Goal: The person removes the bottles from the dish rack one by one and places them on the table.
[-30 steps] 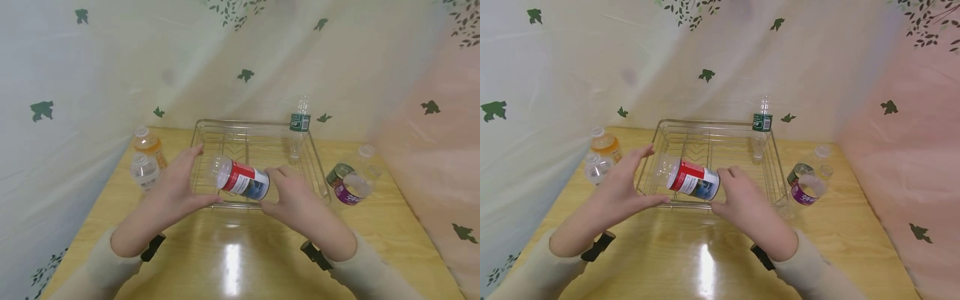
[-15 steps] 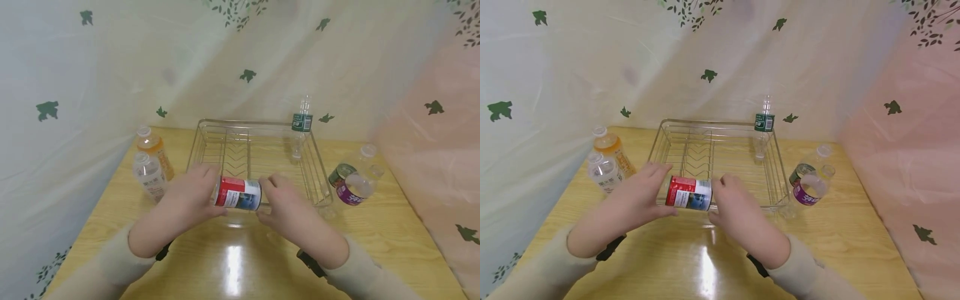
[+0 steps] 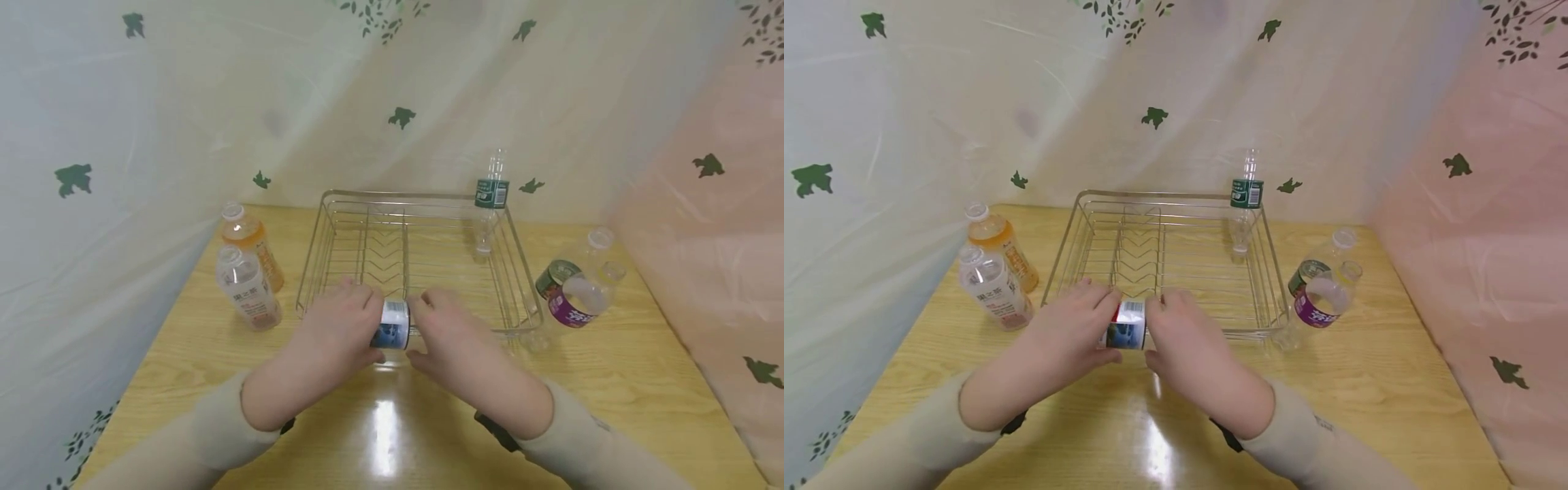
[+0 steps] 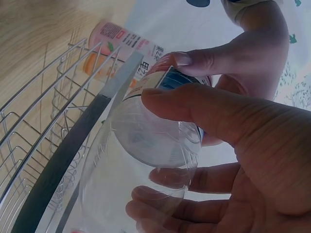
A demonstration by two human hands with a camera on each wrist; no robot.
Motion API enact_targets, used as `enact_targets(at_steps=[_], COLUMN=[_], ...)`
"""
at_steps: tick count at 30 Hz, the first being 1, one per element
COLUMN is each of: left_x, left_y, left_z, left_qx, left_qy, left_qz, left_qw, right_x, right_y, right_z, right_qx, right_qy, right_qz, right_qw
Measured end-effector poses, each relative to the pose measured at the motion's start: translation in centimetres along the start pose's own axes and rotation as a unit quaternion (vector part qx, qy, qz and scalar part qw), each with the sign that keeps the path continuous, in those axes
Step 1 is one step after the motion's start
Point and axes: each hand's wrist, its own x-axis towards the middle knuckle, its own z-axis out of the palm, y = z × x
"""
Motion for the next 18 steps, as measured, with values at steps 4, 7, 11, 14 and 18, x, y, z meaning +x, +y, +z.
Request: enact_targets(at_steps=[4, 7, 11, 14, 18], left_x=[-0.2, -0.3, -0.5, -0.7, -1.1], left_y=[0.0, 0.0, 0.0, -0.1, -0.3], left_z=[0.3, 0.4, 0.5, 0.7, 0.8], left_qx=[-0.015, -0.022, -0.030, -0.039, -0.058], left_qy=[0.009, 0.008, 0.005, 0.011, 0.018], left_qz=[0.009, 0.007, -0.002, -0.007, -0.015], left_qw=[0.9998, 0.9997, 0.9995, 0.9991, 0.9980], right_x=[-0.1, -0.2, -0.2, -0.1, -0.2], right_y=[-0.1, -0.1, -0.3, -0.3, -0.1], right_z=[0.2, 0.3, 0.4, 0.4, 0.2], right_qx=[-0.016, -0.026, -0.035, -0.037, -0.030], right_qy=[0.006, 0.011, 0.011, 0.012, 0.008], right_qz=[-0.013, -0.025, -0.033, -0.037, -0.042], right_qw=[1.000, 0.999, 0.999, 0.999, 0.999])
